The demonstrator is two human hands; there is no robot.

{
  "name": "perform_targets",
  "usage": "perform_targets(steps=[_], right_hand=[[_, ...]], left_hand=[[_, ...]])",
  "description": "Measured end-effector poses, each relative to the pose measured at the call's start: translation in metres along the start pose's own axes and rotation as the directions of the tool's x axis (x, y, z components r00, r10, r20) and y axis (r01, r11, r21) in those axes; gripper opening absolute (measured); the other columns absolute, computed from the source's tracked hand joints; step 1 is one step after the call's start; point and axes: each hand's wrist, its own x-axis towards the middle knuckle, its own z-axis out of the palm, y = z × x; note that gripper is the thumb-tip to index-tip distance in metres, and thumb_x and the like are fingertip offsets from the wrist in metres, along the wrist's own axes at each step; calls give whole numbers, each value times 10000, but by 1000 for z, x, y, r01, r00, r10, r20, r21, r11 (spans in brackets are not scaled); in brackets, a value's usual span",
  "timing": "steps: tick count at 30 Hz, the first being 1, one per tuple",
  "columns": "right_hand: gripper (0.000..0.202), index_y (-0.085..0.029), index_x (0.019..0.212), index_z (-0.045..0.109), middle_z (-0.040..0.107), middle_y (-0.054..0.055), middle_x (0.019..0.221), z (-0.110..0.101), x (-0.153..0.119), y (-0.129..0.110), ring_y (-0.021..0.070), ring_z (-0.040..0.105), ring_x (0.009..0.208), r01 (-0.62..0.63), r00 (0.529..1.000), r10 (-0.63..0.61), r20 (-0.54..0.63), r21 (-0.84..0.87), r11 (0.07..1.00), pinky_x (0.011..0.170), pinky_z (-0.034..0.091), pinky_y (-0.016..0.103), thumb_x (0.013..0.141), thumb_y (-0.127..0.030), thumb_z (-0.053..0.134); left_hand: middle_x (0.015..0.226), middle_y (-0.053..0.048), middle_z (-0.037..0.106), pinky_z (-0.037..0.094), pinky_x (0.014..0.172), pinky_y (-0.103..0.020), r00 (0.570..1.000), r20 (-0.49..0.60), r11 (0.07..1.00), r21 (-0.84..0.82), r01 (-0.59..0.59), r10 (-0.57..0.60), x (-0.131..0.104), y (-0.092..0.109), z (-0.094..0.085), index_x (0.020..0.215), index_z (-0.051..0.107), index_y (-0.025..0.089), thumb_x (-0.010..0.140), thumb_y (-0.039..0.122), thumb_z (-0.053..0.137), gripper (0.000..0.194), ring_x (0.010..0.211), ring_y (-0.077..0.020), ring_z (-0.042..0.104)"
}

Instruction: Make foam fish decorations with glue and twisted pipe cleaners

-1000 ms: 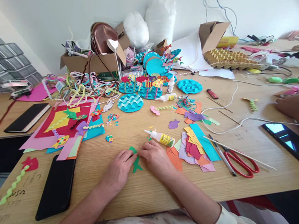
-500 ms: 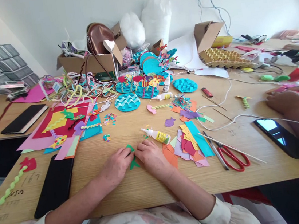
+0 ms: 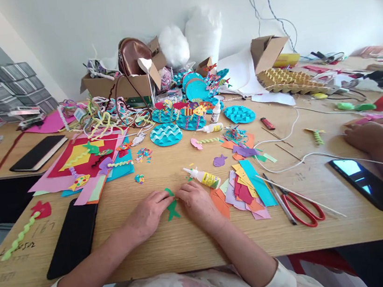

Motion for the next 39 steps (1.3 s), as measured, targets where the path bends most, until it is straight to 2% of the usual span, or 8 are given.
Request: perform_targets(steps=[8, 16, 21, 24, 26, 30, 33, 39], right_hand=[[195, -188, 828, 674, 621, 32, 784, 2, 1, 1, 167, 503, 769, -1, 1000, 1, -5, 8, 1000, 699, 375, 260, 860, -100, 503], [177, -185, 842, 667, 626, 29, 779, 0, 1, 1, 169, 510, 775, 16, 1000, -16, -2, 24, 1000, 715, 373, 267, 865, -110, 509], [139, -171, 893, 635, 627, 39, 863, -3, 0, 0, 164, 539, 849, -58, 998, 59, -22, 44, 997, 759, 398, 255, 864, -110, 514], [137, -170, 867, 635, 617, 44, 875, -5, 1, -1, 164, 547, 866, -74, 997, 74, 11, 39, 996, 774, 407, 254, 859, -104, 515], [129, -168, 864, 634, 613, 46, 890, -5, 1, -2, 163, 550, 872, -90, 996, 90, 20, 48, 995, 782, 412, 256, 848, -100, 525], [93, -163, 868, 630, 611, 47, 919, -5, 0, -2, 173, 545, 893, -108, 994, 108, 4, 92, 990, 796, 422, 267, 809, -114, 577], [101, -162, 880, 634, 614, 51, 926, -7, -1, -2, 176, 541, 910, -117, 993, 119, -2, 131, 984, 812, 424, 276, 795, -119, 597], [82, -158, 842, 638, 626, 53, 900, -11, -1, -1, 187, 547, 890, -138, 990, 136, 23, 130, 982, 798, 431, 288, 790, -110, 597]], left_hand=[[1124, -95, 606, 485, 919, -363, 996, 62, 991, 116, -65, 58, 1, 1, 3, 1149, 583, 127, 873, 54, 372, 355, 1051, -203, 527], [1034, -108, 623, 506, 873, -366, 996, 92, 989, 148, -24, 10, 6, 9, 0, 1062, 624, 122, 878, 85, 414, 282, 990, -211, 557], [1140, -111, 603, 480, 934, -352, 999, 2, 998, 41, 41, -41, -4, 4, 3, 1142, 586, 126, 836, 1, 332, 418, 1077, -187, 550], [1183, -102, 595, 468, 948, -328, 987, -60, 985, -102, 140, -147, -5, -2, -3, 1167, 568, 137, 800, -17, 304, 479, 1095, -166, 556], [1119, -90, 631, 481, 921, -318, 964, -77, 950, -206, 234, -254, 0, -7, -11, 1124, 591, 144, 810, 21, 329, 427, 1040, -161, 587], [1015, -86, 673, 507, 832, -285, 913, 56, 881, -246, 405, -404, 20, -17, -24, 1026, 627, 122, 812, 67, 374, 336, 924, -154, 626], [987, -68, 679, 483, 848, -290, 909, 155, 896, -168, 411, -388, 36, -21, -24, 940, 650, 147, 787, 47, 389, 318, 922, -157, 614], [837, -64, 652, 460, 774, -314, 903, 217, 918, -65, 391, -370, 51, -19, -22, 793, 632, 151, 759, 45, 398, 259, 816, -184, 590]])
